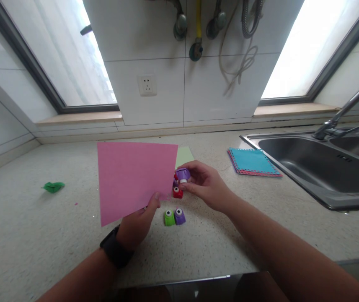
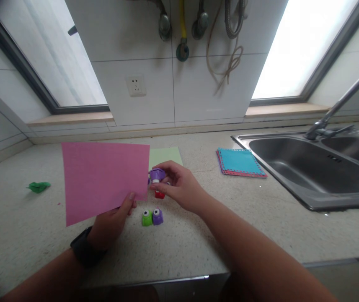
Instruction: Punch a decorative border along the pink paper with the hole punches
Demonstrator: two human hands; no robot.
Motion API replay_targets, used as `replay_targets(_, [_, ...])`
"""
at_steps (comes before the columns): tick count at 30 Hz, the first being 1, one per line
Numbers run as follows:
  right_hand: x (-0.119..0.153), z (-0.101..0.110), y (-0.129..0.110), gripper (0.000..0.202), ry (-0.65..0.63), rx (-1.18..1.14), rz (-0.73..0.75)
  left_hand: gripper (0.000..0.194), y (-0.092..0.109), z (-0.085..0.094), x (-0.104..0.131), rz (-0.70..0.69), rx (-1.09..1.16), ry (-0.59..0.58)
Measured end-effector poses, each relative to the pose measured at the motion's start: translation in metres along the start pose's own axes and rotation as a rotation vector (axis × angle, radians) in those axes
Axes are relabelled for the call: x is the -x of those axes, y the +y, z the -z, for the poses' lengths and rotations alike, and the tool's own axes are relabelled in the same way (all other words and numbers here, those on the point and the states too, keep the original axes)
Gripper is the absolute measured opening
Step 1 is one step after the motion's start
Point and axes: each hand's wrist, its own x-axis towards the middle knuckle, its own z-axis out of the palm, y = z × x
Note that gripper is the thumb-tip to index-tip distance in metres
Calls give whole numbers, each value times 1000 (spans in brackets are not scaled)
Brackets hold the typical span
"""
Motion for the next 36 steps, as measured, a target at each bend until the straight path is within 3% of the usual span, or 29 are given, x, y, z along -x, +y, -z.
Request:
replay_targets(9, [0, -3, -1, 35, -23, -32, -40, 41, 1, 3, 2, 47, -79, -52])
replay_targets(18, [0, -3, 1, 34, -16, -69, -55, 36, 8, 4, 2, -76, -126, -22])
replay_targets(36, [-4, -3, 2, 25, -116, -33, -207, 36, 8, 4, 1, -154, -20, -74])
